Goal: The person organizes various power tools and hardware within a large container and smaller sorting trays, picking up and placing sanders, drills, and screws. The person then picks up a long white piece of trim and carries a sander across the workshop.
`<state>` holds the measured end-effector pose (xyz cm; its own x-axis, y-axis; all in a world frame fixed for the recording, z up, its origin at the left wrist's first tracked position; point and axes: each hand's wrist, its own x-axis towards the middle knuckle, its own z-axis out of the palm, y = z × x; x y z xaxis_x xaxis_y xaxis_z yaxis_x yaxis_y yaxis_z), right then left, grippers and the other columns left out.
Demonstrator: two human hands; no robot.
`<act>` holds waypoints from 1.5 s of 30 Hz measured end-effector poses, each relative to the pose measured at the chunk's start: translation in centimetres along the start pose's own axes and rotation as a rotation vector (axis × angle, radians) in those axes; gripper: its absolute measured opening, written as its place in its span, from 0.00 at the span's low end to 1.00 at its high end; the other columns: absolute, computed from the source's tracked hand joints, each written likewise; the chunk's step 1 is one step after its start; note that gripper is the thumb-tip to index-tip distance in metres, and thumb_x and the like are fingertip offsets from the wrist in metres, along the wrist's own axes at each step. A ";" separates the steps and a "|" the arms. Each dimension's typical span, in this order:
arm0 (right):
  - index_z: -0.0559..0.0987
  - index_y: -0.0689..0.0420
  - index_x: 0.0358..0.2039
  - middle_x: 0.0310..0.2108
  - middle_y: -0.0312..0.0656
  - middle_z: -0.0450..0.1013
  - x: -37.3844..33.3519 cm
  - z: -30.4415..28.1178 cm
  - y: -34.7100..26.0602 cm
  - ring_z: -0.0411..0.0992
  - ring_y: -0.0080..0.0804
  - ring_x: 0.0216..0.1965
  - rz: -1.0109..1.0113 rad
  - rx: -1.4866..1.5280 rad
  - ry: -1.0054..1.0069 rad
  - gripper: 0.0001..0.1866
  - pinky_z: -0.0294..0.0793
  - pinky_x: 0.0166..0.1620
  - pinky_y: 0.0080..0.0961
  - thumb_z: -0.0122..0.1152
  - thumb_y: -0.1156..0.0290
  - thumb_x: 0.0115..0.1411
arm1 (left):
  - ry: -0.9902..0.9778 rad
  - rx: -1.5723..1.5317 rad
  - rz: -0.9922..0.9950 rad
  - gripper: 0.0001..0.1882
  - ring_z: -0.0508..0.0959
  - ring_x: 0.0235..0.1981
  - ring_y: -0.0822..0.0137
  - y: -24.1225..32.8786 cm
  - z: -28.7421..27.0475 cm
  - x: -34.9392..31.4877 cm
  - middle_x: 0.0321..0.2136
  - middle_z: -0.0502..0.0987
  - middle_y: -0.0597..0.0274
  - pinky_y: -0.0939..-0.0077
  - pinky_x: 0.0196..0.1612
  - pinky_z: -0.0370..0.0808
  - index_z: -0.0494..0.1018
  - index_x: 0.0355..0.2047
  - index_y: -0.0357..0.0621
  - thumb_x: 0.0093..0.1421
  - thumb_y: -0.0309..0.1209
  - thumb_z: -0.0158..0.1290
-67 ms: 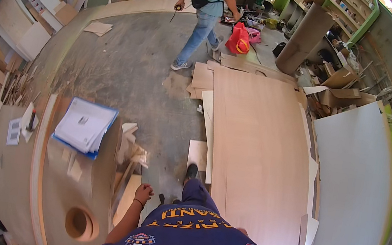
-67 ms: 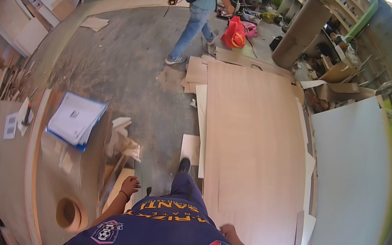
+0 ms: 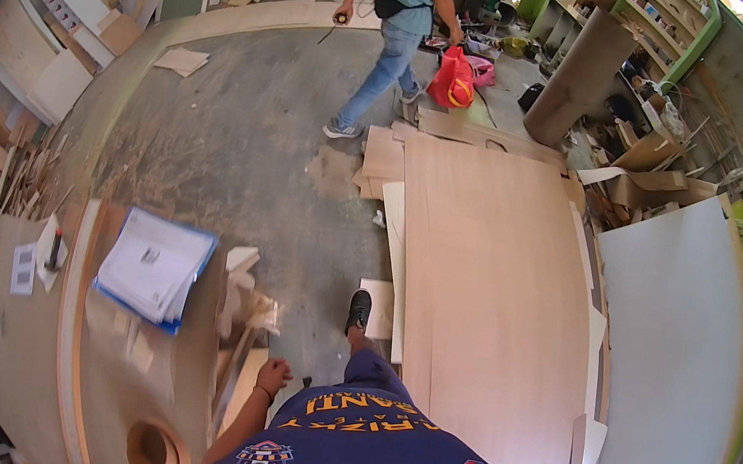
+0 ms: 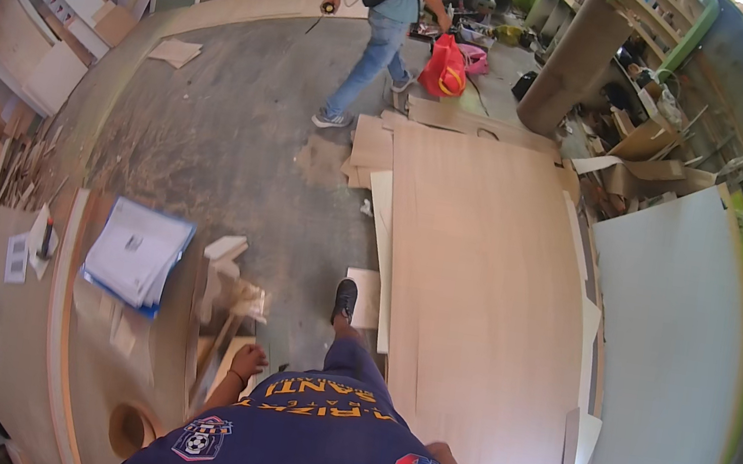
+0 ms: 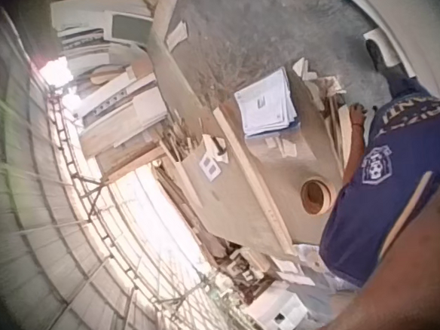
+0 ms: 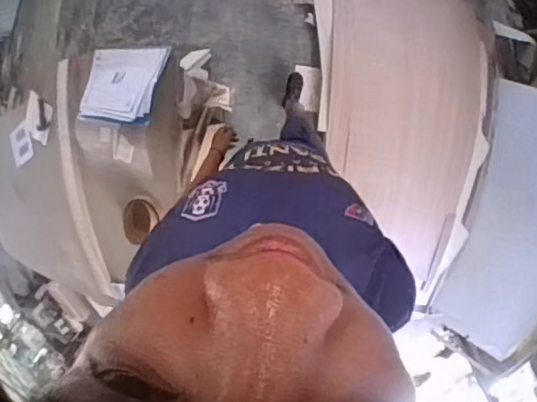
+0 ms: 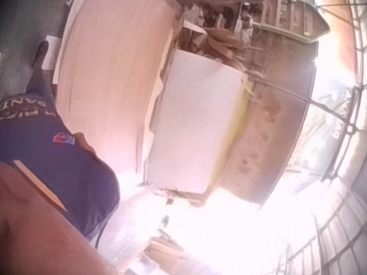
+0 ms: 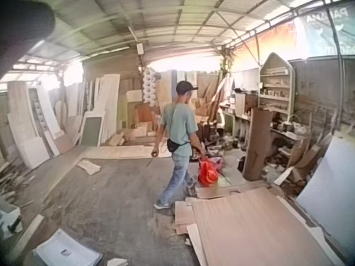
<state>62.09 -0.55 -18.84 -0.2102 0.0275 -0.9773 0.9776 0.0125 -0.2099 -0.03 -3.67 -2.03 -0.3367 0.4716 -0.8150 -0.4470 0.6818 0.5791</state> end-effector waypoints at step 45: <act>0.77 0.58 0.40 0.31 0.47 0.76 10.8 -137.0 -91.8 0.74 0.43 0.33 -0.310 0.586 0.930 0.17 0.72 0.38 0.35 0.57 0.65 0.49 | -0.027 1.243 0.190 0.12 0.76 0.30 0.54 104.3 -1.0 84.7 0.27 0.75 0.55 0.58 0.32 0.72 0.73 0.31 0.47 0.56 0.39 0.44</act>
<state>-30.85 135.51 -6.10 -0.1280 0.8371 -0.5319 0.6838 -0.3140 -0.6587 -76.01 106.85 -10.60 -0.2865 0.6210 -0.7295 0.6927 0.6603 0.2901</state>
